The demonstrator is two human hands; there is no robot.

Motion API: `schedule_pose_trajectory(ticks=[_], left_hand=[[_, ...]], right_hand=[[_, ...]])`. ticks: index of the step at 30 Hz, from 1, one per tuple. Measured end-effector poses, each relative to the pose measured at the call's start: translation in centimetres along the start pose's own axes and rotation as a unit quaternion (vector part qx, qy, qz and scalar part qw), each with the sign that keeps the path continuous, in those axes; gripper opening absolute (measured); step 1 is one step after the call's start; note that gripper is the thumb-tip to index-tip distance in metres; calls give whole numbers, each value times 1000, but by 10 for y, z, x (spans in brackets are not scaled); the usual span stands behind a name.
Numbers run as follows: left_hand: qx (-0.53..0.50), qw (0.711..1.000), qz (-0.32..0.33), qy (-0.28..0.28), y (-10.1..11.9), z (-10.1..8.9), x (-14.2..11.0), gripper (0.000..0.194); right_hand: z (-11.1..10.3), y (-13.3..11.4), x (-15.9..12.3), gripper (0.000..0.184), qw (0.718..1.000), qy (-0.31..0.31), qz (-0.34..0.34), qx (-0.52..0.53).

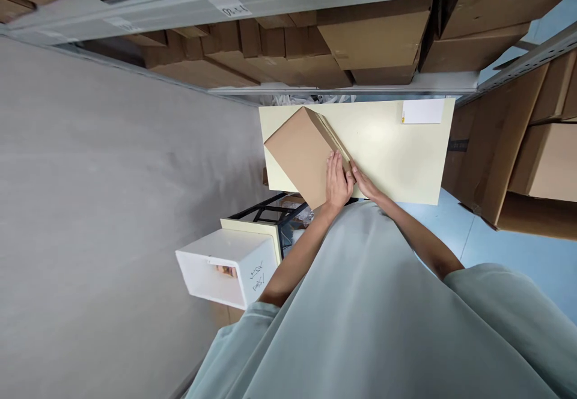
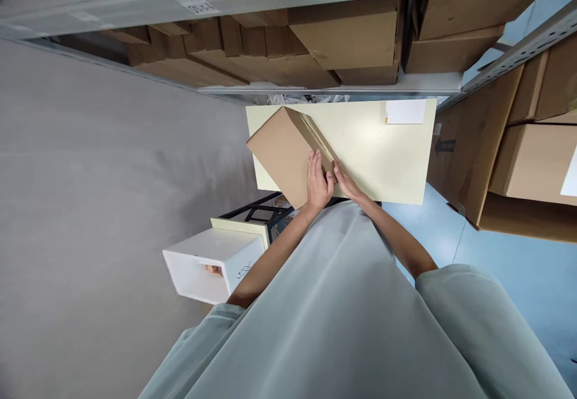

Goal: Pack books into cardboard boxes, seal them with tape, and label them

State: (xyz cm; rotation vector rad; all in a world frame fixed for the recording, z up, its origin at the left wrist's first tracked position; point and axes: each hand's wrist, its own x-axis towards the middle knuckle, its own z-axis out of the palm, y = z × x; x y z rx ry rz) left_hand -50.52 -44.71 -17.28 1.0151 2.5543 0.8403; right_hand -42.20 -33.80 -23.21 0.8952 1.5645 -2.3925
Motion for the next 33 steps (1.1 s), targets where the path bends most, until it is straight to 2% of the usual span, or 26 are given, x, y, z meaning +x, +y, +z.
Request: schedule_pose_trajectory(ticks=[4,8,11,13,16,18,20,23,25,27,29,33], left_hand=[[-13,1000,18,1,-4,0,1,68],[-18,999,28,7,-1,2,0,68],[-41,998,39,3,4,-5,0,68],[-59,997,51,3,2,-20,11,69],[-69,996,38,33,-23,-61,55,73],[-71,996,1,58,-55,-93,104,77],[-88,994,-47,51,-92,-118,157,83],[-116,985,-124,-34,-136,-136,219,85],[-138,972,-153,-115,-150,-138,238,80],[-156,957,-169,-176,-152,-142,239,74],[-157,952,-174,-196,-148,-152,229,72],[-212,955,-139,-151,-140,-192,193,77]], right_hand=[[13,-17,25,98,1000,-11,-2,15],[17,-42,50,87,999,-35,3,15],[13,-51,47,87,1000,-19,11,0],[8,-47,30,87,999,35,25,-18],[4,-28,-11,86,984,160,74,-29],[9,-15,-38,87,969,218,118,-3],[22,-6,-55,89,959,245,143,28],[48,-9,-54,88,959,248,124,61],[63,-20,-42,86,960,246,106,82],[73,-34,-33,84,956,256,97,105],[80,-50,-32,78,951,275,83,114],[89,-84,-53,68,951,298,1,82]])
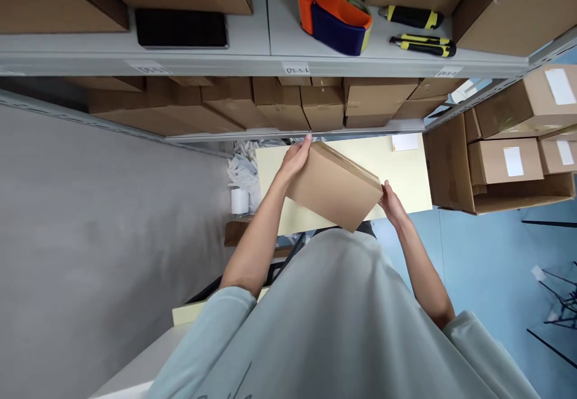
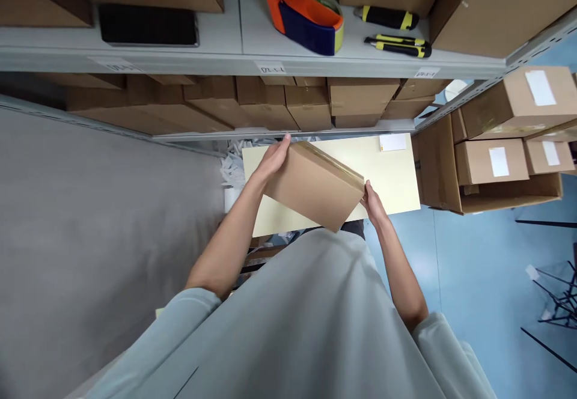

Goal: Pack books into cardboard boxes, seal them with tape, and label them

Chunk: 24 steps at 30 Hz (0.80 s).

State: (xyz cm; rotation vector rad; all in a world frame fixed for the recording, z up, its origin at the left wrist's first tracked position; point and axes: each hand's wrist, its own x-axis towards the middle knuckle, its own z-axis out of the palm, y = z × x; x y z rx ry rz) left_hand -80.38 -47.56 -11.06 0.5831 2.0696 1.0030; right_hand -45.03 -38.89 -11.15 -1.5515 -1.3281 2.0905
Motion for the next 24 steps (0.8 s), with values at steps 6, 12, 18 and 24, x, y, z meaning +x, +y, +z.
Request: schedule_pose_trajectory(ticks=[6,12,18,24], left_hand=[[-94,992,56,59,-32,-9,-65,61],[-56,988,56,135,-66,41,-98,42],[32,979,124,157,-62,64,-123,62],[131,938,320,13,-36,97,-142,59]], right_hand=[[2,-33,-24,70,978,123,-135,-102],[5,-31,-3,94,938,152,-175,-257],[19,-24,-2,106,888,172,-195,-380],[69,-4,-19,76,840,29,-281,-464]])
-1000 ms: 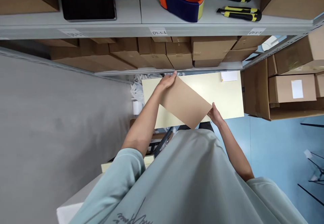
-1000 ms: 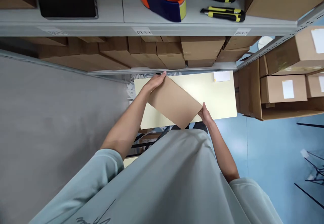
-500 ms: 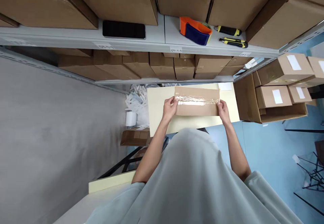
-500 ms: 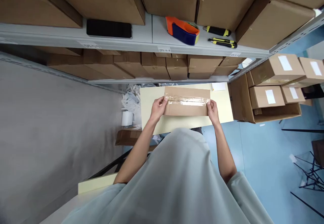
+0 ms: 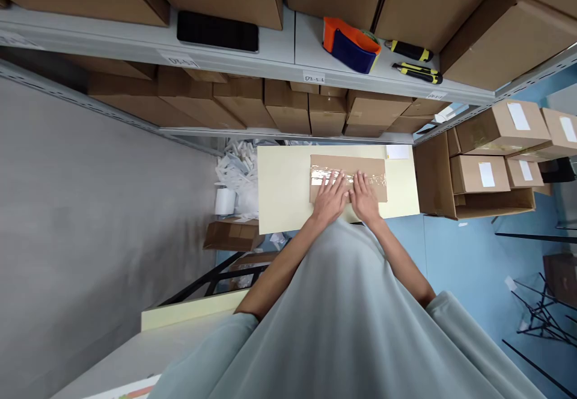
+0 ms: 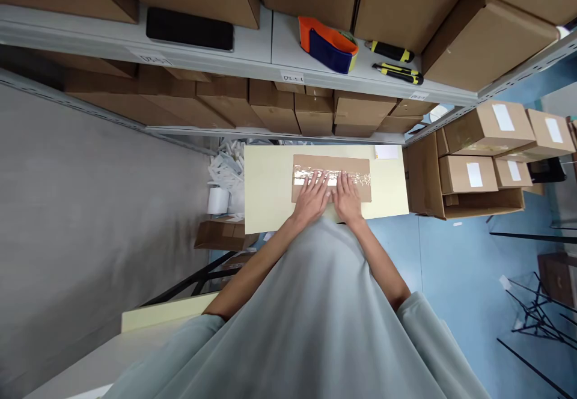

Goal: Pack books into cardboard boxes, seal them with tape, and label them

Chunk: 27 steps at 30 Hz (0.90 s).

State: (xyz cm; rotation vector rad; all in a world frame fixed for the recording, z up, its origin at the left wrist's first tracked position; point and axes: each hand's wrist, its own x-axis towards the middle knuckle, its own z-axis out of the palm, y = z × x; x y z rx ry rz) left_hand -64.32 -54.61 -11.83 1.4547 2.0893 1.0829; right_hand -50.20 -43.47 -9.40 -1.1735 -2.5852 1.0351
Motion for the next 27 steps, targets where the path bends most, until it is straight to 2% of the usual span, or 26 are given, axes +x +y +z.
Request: schedule_pose_trajectory(ticks=[2,5,9,12,14,16,17,19,21,23,27], left_hand=[[12,1000,3,-26,6,7,2,58],[38,999,-6,-29,10,12,3,58],[52,998,-3,-42,15,14,2,59],[31,999,-17,-34,11,8,1,60],[20,997,-66,22,0,-2,2,65],[21,980,-167,103,-14,-16,5,80],[22,965,-231,125,-22,-22,7,89],[16,934,-339,112,-32,-32,11,96],[5,921,-384,70,-35,-36,17,82],[-4,924,-378,53,-31,-37,22,64],[-47,938,-335,75,-17,-35,25,50]], right_hand=[[7,-5,-3,74,999,-38,-9,1],[6,-4,-4,73,999,-53,-12,2],[-8,4,-3,69,996,-82,-30,11],[-29,18,-2,68,992,-108,-44,46],[-47,34,-1,75,996,-59,-18,68],[-63,52,2,89,995,22,51,88],[-69,61,4,95,989,46,95,101],[-76,74,9,99,978,29,164,128],[-77,81,15,90,973,-26,184,138],[-80,81,20,77,975,-52,161,142],[-94,85,27,60,978,-30,102,177]])
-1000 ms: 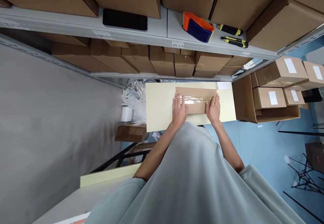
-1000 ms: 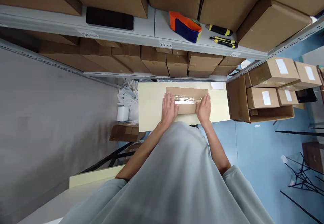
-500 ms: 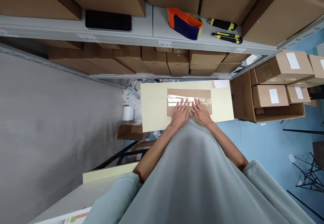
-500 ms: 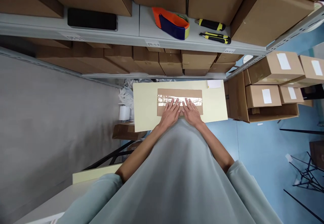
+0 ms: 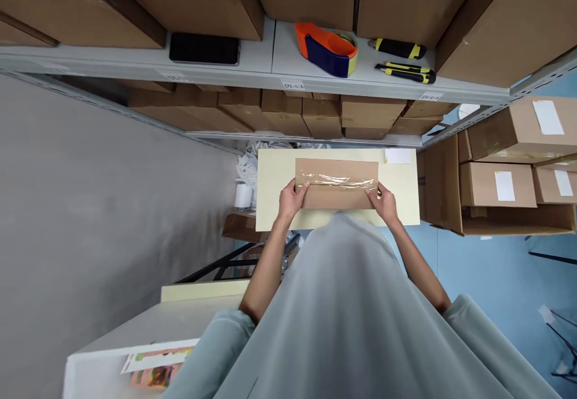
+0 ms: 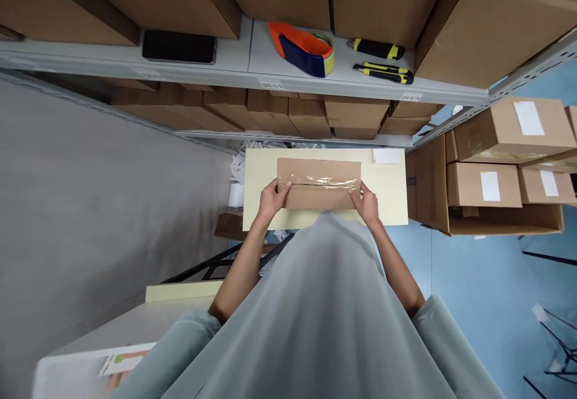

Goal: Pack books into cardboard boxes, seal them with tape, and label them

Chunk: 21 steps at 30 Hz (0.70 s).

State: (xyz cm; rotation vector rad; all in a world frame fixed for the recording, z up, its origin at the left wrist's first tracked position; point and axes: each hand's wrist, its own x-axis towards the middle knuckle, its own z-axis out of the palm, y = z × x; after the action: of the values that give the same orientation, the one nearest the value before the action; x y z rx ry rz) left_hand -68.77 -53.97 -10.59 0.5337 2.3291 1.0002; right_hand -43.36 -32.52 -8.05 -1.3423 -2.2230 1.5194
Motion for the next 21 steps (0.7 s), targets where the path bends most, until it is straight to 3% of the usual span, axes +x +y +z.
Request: schedule_pose_trajectory(ticks=[4,7,10,13,15,17,19,21], left_hand=[[-22,1000,19,9,-7,8,-8,47],[52,999,-16,8,-22,22,-16,34],[109,991,-70,-16,-37,39,-23,23],[115,988,-94,-54,-48,49,-32,30],[95,990,-78,-73,-50,50,-38,48],[60,995,-35,-65,-48,47,-40,79],[33,999,27,-33,-42,44,-37,100],[27,996,81,2,-34,43,-28,101]], right_hand=[[-15,22,8,54,997,39,-38,-57],[-12,54,12,43,989,51,-53,-126],[-3,82,11,33,982,29,-22,-184],[1,97,8,35,979,-5,31,-201],[-3,99,5,43,980,-51,31,-188],[-11,94,3,69,983,-78,1,-167],[-17,84,2,98,986,-63,-36,-147],[-18,73,5,104,990,-27,-64,-127]])
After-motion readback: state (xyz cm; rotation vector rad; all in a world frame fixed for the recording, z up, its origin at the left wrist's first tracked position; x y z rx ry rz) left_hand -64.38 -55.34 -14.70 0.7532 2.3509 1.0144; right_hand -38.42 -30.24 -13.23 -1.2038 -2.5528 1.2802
